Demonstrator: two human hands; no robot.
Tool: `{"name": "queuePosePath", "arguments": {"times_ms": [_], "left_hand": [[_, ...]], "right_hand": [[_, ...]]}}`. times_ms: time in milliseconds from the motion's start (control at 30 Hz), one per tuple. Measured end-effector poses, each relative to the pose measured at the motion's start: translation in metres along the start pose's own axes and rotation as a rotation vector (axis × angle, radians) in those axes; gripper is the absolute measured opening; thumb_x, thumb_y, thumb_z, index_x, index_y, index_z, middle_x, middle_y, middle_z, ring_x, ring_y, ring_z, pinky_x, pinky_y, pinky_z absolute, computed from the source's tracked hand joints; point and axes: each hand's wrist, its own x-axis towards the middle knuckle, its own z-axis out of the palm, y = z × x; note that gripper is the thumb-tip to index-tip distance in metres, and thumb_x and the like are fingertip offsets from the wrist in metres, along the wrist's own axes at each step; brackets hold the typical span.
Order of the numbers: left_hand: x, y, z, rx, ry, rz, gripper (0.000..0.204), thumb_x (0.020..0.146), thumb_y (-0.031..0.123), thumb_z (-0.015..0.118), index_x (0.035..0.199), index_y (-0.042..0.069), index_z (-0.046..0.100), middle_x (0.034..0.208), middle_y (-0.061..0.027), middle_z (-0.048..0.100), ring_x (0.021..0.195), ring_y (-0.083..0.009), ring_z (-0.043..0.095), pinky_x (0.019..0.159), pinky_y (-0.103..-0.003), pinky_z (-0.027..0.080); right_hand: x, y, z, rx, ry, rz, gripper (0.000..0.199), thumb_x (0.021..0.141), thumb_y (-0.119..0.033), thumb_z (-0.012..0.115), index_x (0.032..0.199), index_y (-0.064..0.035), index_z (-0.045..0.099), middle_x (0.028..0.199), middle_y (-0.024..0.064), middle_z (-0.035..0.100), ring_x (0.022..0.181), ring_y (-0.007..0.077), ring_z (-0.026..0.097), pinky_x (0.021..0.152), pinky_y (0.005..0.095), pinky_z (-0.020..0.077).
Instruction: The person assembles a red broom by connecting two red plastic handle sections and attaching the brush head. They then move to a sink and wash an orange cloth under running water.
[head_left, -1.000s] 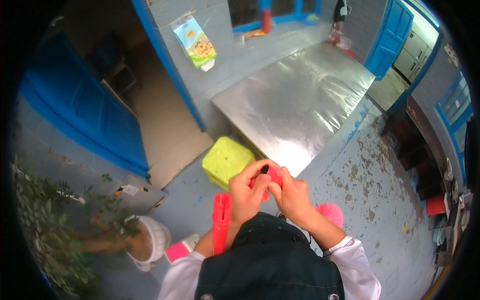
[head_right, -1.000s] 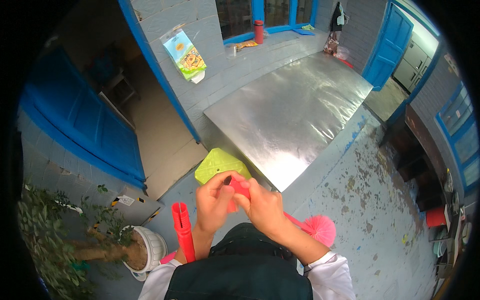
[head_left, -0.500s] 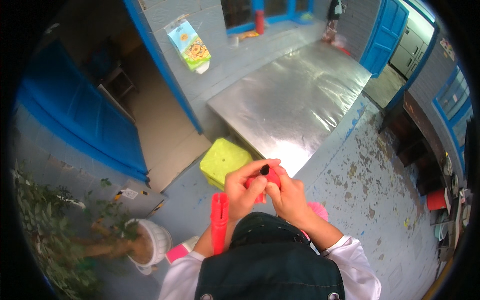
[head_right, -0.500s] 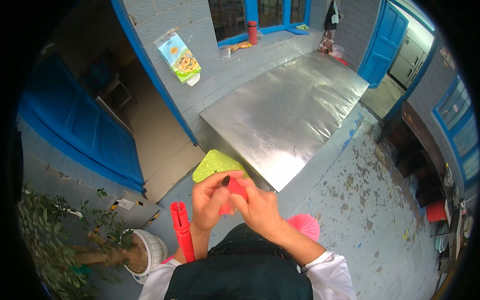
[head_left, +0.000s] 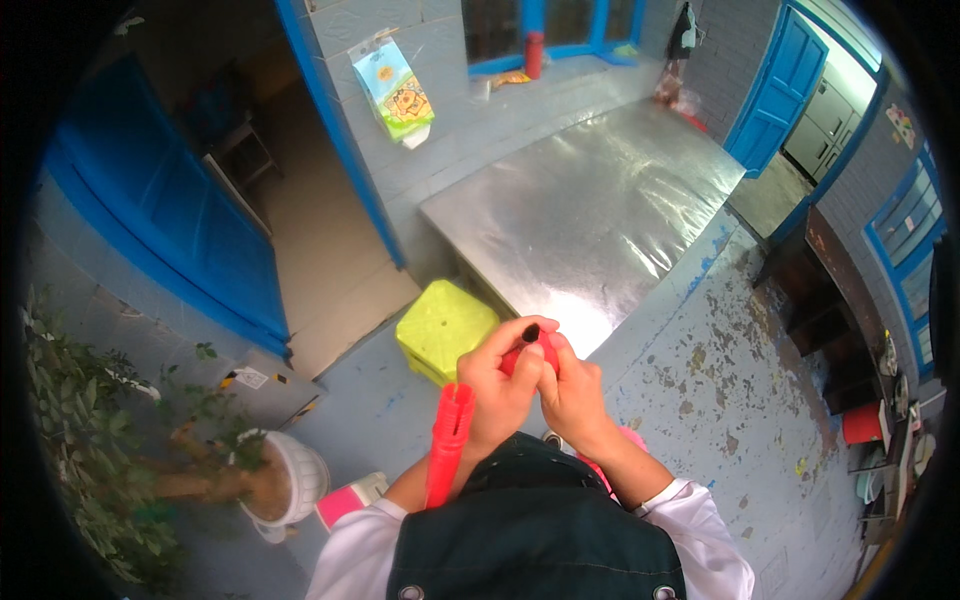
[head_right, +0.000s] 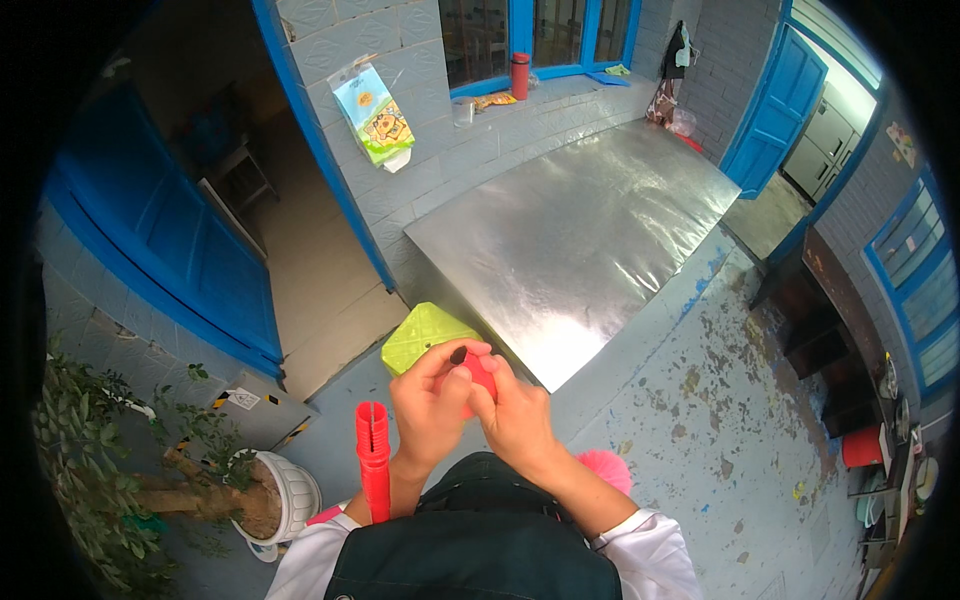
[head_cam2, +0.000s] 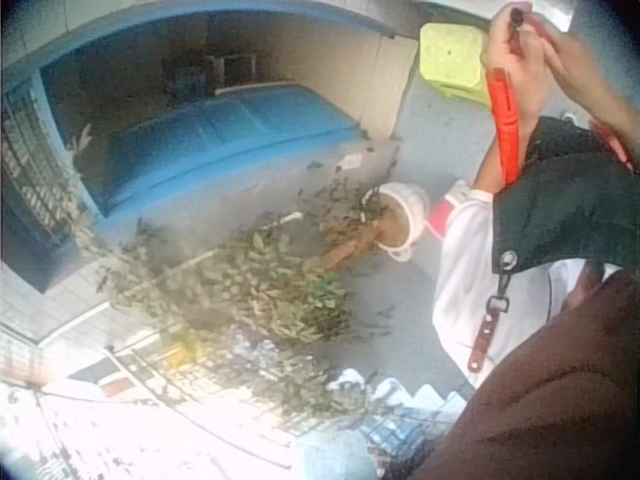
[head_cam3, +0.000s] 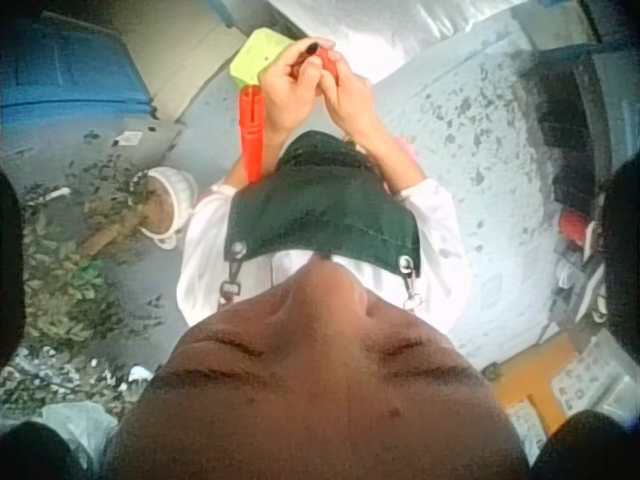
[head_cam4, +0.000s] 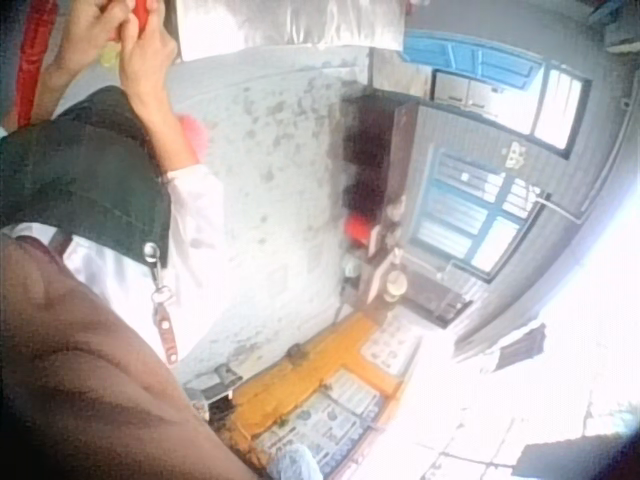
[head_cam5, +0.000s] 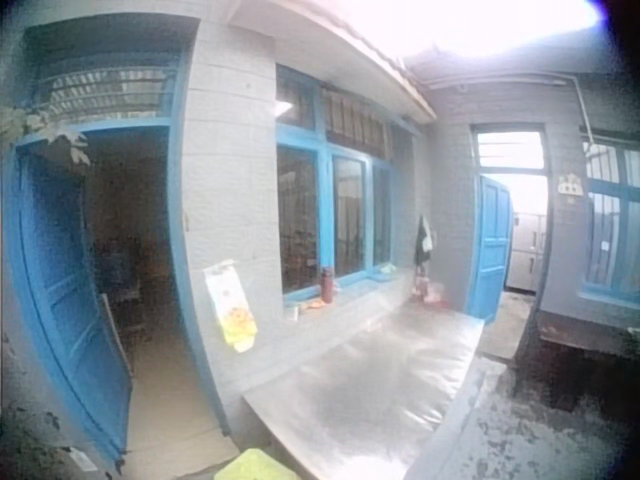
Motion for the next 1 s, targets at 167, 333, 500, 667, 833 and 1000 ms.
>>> {"name": "queuePosePath", "arguments": {"times_ms": [167,333,500,667,833,1000], "left_hand": [[-0.002,0.0,0.002,0.011,0.019,0.05,0.024,0.09,0.002,0.047,0.106,-0.006,0.063,0.094,-0.0073,0.068,0.084,-0.0097,0.06,0.072,-0.024,0.051],[-0.001,0.002,-0.001,-0.028,0.005,-0.01,0.024,0.09,0.002,0.047,0.105,-0.006,0.063,0.093,-0.0069,0.068,0.083,-0.0097,0.06,0.073,-0.025,0.051],[0.003,0.007,-0.004,-0.12,-0.097,-0.056,0.03,0.088,-0.002,0.047,0.114,-0.006,0.062,0.097,-0.0071,0.068,0.071,-0.0055,0.055,0.059,-0.021,0.047],[0.005,0.013,0.003,-0.201,-0.104,0.047,0.051,0.085,-0.008,0.047,0.135,-0.004,0.048,0.117,-0.0112,0.064,0.058,-0.0036,0.049,0.052,-0.017,0.044],[0.003,0.02,-0.007,0.089,-0.433,-0.184,0.055,0.087,-0.002,0.057,0.14,0.006,0.046,0.135,-0.0078,0.054,0.072,-0.006,0.052,0.067,-0.02,0.045],[-0.018,0.016,0.023,0.07,-0.745,0.25,0.055,0.086,-0.003,0.058,0.138,0.009,0.047,0.14,-0.0132,0.048,0.112,-0.0252,0.059,0.091,-0.031,0.05]], "right_hand": [[-0.001,0.001,0.001,0.013,0.02,-0.026,0.032,0.09,-0.022,0.063,0.113,-0.0008,0.055,0.072,0.0178,0.064,0.063,0.0356,0.065,0.054,0.0393,0.0512],[0.0,-0.002,-0.001,-0.023,-0.003,-0.03,0.029,0.09,-0.02,0.063,0.111,-0.001,0.056,0.074,0.0172,0.063,0.064,0.035,0.065,0.055,0.0389,0.0511],[0.006,-0.01,-0.01,0.144,0.011,-0.089,0.03,0.088,-0.013,0.062,0.113,-0.0008,0.053,0.083,0.0178,0.064,0.071,0.0346,0.065,0.06,0.0371,0.0519],[0.004,-0.022,-0.029,0.069,-0.016,-0.071,0.031,0.086,-0.009,0.061,0.114,0.0002,0.051,0.089,0.0168,0.064,0.072,0.0337,0.065,0.062,0.0377,0.052],[-0.009,-0.048,-0.07,-0.084,0.003,-0.408,0.027,0.081,-0.01,0.064,0.104,0.0002,0.054,0.081,0.0124,0.061,0.061,0.0278,0.06,0.051,0.0343,0.0478],[-0.015,-0.097,-0.1,-0.223,-0.071,-0.808,0.025,0.074,-0.022,0.072,0.089,-0.0048,0.061,0.067,0.0024,0.05,0.052,0.0178,0.05,0.043,0.0295,0.0381]]}}
